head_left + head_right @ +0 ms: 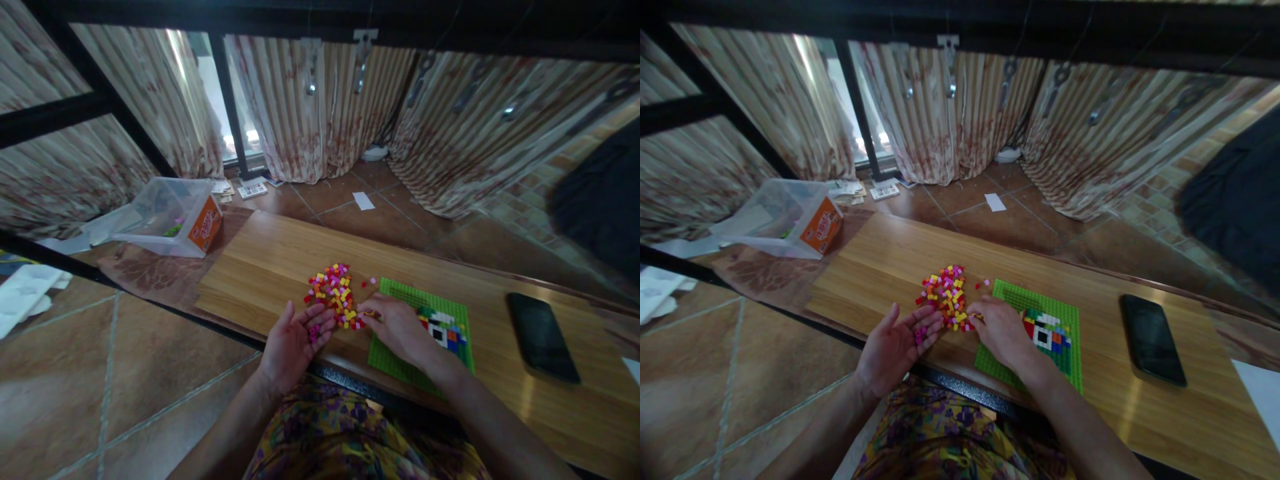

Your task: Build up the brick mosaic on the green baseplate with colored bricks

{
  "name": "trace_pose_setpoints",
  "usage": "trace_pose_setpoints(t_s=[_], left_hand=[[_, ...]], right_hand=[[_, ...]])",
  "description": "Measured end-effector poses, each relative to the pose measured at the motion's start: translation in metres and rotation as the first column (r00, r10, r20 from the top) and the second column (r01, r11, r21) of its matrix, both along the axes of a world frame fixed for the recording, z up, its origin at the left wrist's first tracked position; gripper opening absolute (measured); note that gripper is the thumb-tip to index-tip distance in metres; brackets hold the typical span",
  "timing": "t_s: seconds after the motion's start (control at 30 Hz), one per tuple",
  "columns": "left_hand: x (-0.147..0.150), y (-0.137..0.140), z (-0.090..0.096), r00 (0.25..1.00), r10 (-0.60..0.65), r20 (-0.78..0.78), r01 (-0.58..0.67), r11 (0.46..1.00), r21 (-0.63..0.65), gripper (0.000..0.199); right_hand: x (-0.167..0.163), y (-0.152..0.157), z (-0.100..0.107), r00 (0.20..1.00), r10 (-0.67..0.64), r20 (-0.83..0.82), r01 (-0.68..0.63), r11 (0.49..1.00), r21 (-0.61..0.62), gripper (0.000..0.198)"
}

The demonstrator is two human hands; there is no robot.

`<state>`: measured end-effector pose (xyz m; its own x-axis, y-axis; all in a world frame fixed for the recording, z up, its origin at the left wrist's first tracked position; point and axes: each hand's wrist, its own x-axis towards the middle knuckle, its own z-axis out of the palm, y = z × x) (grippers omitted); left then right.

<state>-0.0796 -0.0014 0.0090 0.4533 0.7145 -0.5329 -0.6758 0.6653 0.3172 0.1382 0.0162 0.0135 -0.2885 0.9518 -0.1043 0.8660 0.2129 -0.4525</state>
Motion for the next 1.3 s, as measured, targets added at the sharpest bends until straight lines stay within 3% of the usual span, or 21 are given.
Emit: trace_pose_setpoints(t_s=[0.33,0.53,0.7,0.87,1.07,1.3], left_hand=[[-0.006,0.003,-0.002,1.000,-0.011,-0.014,0.011,1.000,-0.013,0.046],[-0.011,0.003,-0.008,0.999,0.020,-0.045,-0.021,1.000,-0.016,0.031],[-0.012,0.002,-0.011,0.995,0.034,-0.092,-0.037,0.999,-0.023,0.024],[-0.011,0.000,-0.013,0.986,0.024,-0.164,-0.028,0.999,-0.021,0.018],[-0.011,-0.001,-0.014,0.983,0.012,-0.183,-0.015,1.000,-0.016,0.016],[-0.009,0.000,-0.014,0.975,-0.005,-0.224,0.003,1.000,-0.010,0.017]], right_hand=[[0.003,-0.025,0.010,0.999,-0.015,-0.033,0.016,0.999,0.036,0.016],[-0.011,-0.032,0.002,0.999,-0.004,-0.049,0.005,1.000,0.031,0.017],[-0.035,-0.024,-0.007,0.989,-0.052,-0.137,0.063,0.995,0.079,0.017],[-0.048,-0.013,-0.015,0.984,-0.012,-0.176,0.034,0.992,0.122,0.014],[-0.033,-0.009,-0.023,0.989,-0.028,-0.143,0.055,0.980,0.189,0.014],[-0.026,0.001,-0.020,0.988,-0.112,-0.108,0.134,0.967,0.218,0.020]])
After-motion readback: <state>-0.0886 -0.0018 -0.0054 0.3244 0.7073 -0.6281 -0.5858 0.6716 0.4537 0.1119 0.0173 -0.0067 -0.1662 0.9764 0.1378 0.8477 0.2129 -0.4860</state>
